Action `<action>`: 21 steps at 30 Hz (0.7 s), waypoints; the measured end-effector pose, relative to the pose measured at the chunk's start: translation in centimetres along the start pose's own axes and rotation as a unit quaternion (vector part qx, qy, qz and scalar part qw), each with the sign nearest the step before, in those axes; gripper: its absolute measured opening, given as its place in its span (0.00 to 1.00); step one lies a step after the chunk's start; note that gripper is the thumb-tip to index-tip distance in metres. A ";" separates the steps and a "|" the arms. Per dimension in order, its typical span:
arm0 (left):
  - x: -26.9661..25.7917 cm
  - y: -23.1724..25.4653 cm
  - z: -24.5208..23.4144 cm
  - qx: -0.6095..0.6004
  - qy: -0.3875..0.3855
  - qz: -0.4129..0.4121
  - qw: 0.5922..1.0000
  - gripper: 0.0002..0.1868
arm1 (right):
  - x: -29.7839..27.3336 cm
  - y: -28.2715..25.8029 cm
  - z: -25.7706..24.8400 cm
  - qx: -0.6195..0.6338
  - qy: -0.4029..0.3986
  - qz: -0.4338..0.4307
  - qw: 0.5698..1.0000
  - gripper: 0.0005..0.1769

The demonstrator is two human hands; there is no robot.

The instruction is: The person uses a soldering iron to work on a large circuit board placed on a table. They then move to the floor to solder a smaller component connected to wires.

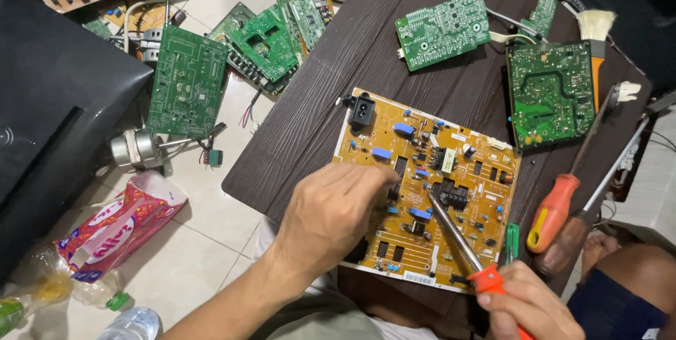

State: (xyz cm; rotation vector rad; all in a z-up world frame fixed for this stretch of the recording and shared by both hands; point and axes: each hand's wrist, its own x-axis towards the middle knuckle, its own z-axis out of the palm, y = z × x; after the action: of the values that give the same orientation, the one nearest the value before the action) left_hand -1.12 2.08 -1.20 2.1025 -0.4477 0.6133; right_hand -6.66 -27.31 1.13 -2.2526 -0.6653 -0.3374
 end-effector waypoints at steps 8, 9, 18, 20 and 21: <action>-0.1 0.0 0.2 0.009 -0.006 -0.002 1.000 0.03 | -0.9 1.0 -0.6 0.005 -0.023 -0.013 1.000 0.14; -0.1 0.0 0.1 0.010 -0.006 0.001 1.000 0.03 | -2.7 2.5 -0.9 0.006 -0.020 -0.014 1.000 0.14; 0.1 0.0 0.3 -0.013 -0.016 0.001 1.000 0.03 | -3.6 2.8 1.5 0.490 0.362 0.240 0.756 0.17; -0.2 -0.1 0.3 -0.022 -0.032 -0.049 0.998 0.05 | -2.6 1.5 1.2 0.469 0.384 0.305 0.735 0.16; -0.2 -0.2 0.4 -0.024 -0.038 -0.037 0.998 0.05 | -2.6 1.4 1.1 0.469 0.396 0.300 0.731 0.16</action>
State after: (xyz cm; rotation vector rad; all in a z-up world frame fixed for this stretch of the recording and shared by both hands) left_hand -1.04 1.86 -1.65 2.0914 -0.4200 0.4771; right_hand -8.02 -28.25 -1.52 -1.0469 0.3407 -0.4463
